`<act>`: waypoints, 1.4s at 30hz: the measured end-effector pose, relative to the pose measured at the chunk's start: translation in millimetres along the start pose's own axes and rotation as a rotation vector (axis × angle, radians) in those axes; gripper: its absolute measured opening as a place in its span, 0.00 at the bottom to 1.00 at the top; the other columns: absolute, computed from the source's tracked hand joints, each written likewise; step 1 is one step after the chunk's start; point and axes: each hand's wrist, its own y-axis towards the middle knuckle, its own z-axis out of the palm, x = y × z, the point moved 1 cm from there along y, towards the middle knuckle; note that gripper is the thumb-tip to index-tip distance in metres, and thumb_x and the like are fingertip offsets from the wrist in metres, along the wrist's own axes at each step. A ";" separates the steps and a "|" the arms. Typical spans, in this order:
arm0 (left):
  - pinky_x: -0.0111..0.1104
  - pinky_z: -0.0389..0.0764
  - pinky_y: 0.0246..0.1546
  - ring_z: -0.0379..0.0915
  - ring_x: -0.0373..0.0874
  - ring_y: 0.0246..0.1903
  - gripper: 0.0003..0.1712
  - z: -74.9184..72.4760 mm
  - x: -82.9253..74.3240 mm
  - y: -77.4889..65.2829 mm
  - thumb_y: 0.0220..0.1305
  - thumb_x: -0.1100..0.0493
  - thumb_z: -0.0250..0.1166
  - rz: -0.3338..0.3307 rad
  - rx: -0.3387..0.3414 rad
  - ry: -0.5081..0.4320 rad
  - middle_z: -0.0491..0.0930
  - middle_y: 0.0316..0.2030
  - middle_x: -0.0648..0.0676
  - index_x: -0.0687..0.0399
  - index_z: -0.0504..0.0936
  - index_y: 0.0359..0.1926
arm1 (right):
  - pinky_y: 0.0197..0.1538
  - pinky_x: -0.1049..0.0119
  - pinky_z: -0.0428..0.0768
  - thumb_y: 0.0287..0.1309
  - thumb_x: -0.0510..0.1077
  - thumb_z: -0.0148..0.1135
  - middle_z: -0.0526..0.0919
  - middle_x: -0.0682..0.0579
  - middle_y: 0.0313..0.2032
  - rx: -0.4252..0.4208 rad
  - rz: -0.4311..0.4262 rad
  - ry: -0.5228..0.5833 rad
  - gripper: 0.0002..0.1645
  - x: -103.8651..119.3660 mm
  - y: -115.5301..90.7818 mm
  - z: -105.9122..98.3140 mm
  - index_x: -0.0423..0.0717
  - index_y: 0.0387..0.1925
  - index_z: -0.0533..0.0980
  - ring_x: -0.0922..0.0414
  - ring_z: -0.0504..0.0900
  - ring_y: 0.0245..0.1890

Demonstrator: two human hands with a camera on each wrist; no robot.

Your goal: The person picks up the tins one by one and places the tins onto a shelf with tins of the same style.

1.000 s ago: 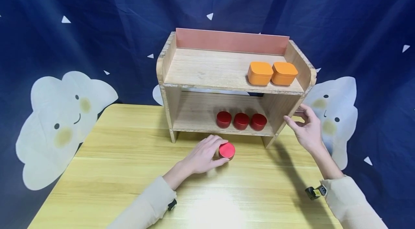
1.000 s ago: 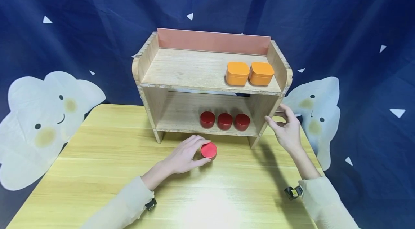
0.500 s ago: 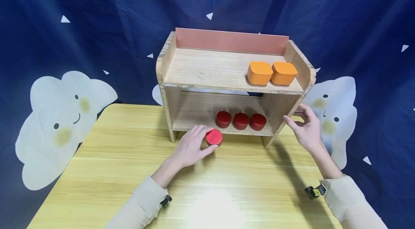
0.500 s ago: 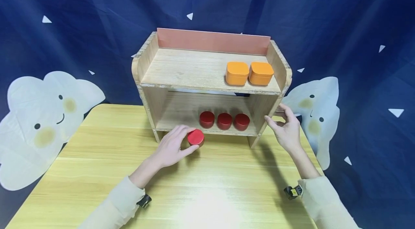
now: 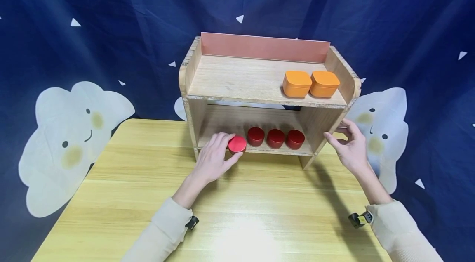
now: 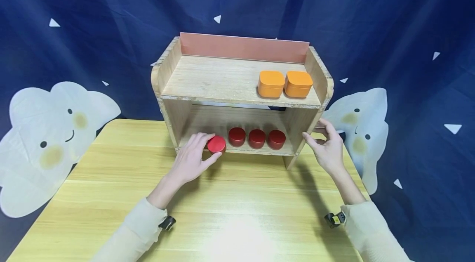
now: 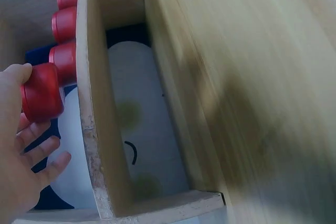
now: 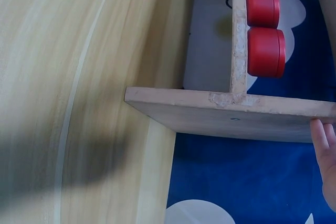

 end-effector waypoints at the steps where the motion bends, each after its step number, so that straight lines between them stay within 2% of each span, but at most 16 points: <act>1: 0.43 0.85 0.55 0.79 0.51 0.53 0.33 0.6 0.3 1.0 0.67 0.43 0.71 0.001 -0.008 0.009 0.82 0.54 0.55 0.57 0.78 0.64 | 0.39 0.83 0.84 0.54 0.18 0.67 0.82 0.71 0.44 0.000 0.001 0.000 0.31 -0.1 0.0 0.0 0.24 0.61 0.73 0.75 0.84 0.42; 18: 0.42 0.83 0.42 0.78 0.54 0.42 0.30 18.8 6.3 16.3 0.69 0.40 0.68 -0.045 -0.124 0.178 0.83 0.45 0.58 0.59 0.80 0.58 | 0.39 0.83 0.84 0.54 0.18 0.67 0.83 0.72 0.45 -0.005 -0.002 0.005 0.31 -2.4 0.3 -0.1 0.26 0.61 0.74 0.75 0.84 0.42; 25: 0.44 0.83 0.41 0.78 0.55 0.42 0.30 23.3 9.1 20.1 0.69 0.40 0.67 -0.072 -0.116 0.187 0.83 0.44 0.59 0.61 0.81 0.56 | 0.39 0.83 0.84 0.53 0.18 0.67 0.83 0.71 0.45 -0.005 -0.004 0.012 0.30 -3.5 0.4 -0.1 0.26 0.60 0.74 0.75 0.84 0.42; 36: 0.48 0.85 0.46 0.80 0.58 0.48 0.34 28.5 13.4 23.3 0.70 0.38 0.66 -0.109 -0.090 0.176 0.84 0.49 0.61 0.61 0.81 0.61 | 0.38 0.83 0.84 0.54 0.18 0.67 0.83 0.72 0.44 -0.011 -0.002 0.004 0.30 -2.1 -0.7 0.4 0.26 0.60 0.74 0.75 0.84 0.42; 42: 0.48 0.85 0.45 0.81 0.58 0.48 0.36 29.2 16.2 24.0 0.70 0.36 0.65 -0.117 -0.074 0.171 0.84 0.50 0.61 0.61 0.80 0.62 | 0.38 0.83 0.84 0.54 0.18 0.67 0.83 0.72 0.44 -0.015 0.004 0.005 0.30 -1.2 -1.0 1.0 0.26 0.60 0.74 0.75 0.83 0.42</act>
